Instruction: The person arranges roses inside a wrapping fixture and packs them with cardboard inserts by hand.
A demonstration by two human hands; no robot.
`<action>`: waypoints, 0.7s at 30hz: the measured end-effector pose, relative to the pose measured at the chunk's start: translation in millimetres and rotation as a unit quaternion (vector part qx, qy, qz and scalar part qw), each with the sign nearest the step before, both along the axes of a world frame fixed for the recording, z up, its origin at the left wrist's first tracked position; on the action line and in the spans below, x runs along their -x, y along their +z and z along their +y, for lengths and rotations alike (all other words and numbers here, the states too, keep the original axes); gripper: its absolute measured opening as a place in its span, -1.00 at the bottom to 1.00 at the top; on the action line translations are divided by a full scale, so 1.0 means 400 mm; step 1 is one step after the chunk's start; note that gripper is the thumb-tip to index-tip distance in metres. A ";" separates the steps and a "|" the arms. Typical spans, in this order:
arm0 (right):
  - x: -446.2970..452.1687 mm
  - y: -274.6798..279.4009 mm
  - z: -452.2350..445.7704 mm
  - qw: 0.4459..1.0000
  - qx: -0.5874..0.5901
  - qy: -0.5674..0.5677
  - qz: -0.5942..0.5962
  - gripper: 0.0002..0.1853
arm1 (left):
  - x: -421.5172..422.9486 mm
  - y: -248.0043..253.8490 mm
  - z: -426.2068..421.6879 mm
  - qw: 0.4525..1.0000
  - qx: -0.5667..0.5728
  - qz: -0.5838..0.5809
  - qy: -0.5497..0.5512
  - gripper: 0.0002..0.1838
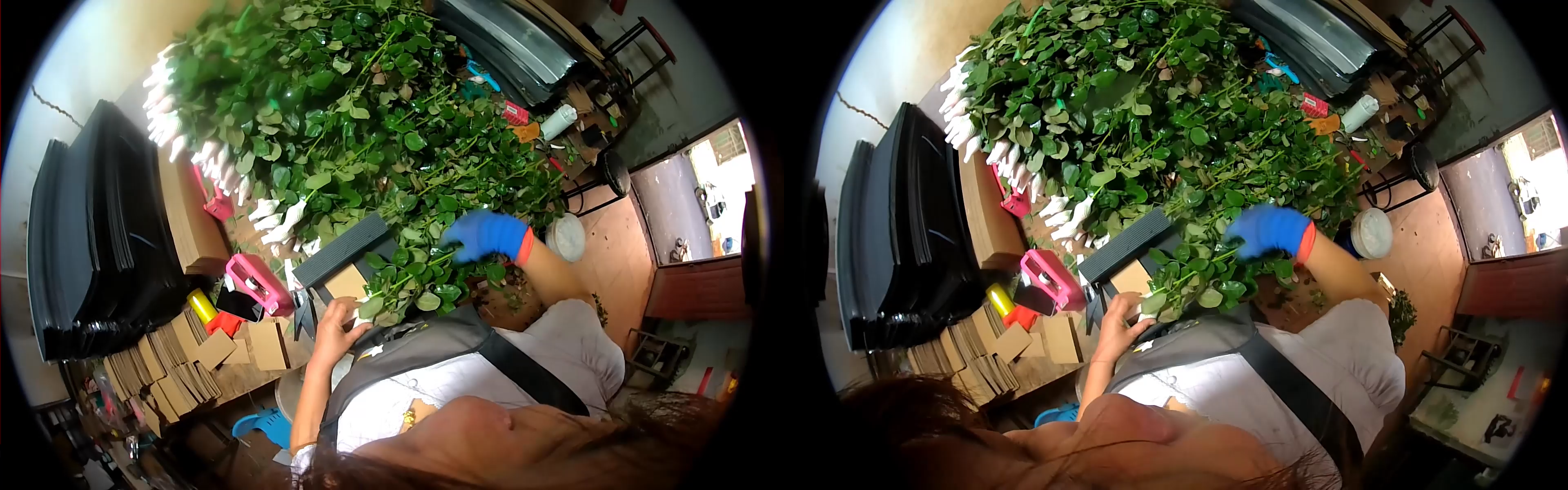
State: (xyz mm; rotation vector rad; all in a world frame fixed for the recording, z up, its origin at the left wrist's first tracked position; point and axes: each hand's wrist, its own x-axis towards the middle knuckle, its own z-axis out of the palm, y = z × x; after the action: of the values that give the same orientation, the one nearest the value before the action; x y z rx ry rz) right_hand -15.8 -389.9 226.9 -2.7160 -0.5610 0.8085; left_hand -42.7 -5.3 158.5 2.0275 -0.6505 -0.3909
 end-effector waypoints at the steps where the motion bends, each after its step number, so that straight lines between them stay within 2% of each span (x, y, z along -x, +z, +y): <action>1: -0.057 0.060 0.018 0.998 0.029 -0.021 0.060 -0.60 | -0.001 0.001 -0.003 1.000 0.000 -0.003 -0.002 -0.56; 2: -0.109 0.035 0.014 0.994 -0.046 -0.012 -0.101 -0.60 | -0.002 -0.002 -0.006 1.000 -0.006 -0.007 0.000 -0.59; 3: -0.167 -0.009 0.012 0.958 -0.118 -0.003 -0.261 -0.60 | -0.003 -0.008 -0.008 1.000 -0.013 -0.012 0.002 -0.62; 5: -0.323 -0.065 0.054 0.895 -0.162 -0.015 -0.416 -0.65 | -0.004 -0.035 -0.010 1.000 -0.006 -0.018 0.012 -0.71; 7: -0.449 -0.137 0.075 0.848 -0.060 -0.021 -0.526 -0.70 | -0.003 -0.053 -0.017 0.999 -0.024 -0.036 0.029 -0.72; 9: -0.563 -0.215 0.081 0.914 0.118 -0.022 -0.387 -0.71 | -0.008 -0.035 -0.022 0.998 -0.040 -0.041 0.021 -0.70; 10: -0.604 -0.247 0.081 0.928 0.205 -0.022 -0.309 -0.72 | -0.009 -0.032 -0.022 0.998 -0.034 -0.045 0.019 -0.69; 13: -0.549 -0.101 0.121 0.926 0.052 -0.089 -0.362 -0.73 | -0.010 -0.050 -0.012 0.998 -0.004 -0.064 0.021 -0.71; 14: -0.524 -0.100 0.112 0.831 -0.077 -0.018 -0.550 -0.69 | -0.011 -0.055 -0.011 0.998 0.003 -0.058 0.025 -0.73; 17: -0.351 0.080 0.138 0.849 -0.128 0.095 -0.504 -0.61 | -0.009 -0.069 -0.005 0.998 0.026 -0.040 0.041 -0.80; 19: -0.251 0.124 0.120 0.868 -0.120 0.149 -0.457 -0.65 | -0.002 -0.073 -0.007 0.998 -0.006 0.026 0.064 -0.85; 20: -0.202 0.115 0.100 0.896 -0.116 0.163 -0.396 -0.65 | 0.002 -0.174 0.017 0.998 0.020 -0.008 0.051 -0.79; 21: -0.157 0.103 0.076 0.919 -0.111 0.177 -0.334 -0.65 | 0.008 -0.169 0.013 0.997 0.030 0.017 0.074 -0.68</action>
State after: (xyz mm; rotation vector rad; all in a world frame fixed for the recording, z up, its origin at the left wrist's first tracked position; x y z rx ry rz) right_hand 47.2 -359.5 268.1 -2.6581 -1.2218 -0.1640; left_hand -45.8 -0.1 90.7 1.9932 -0.4835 -0.3138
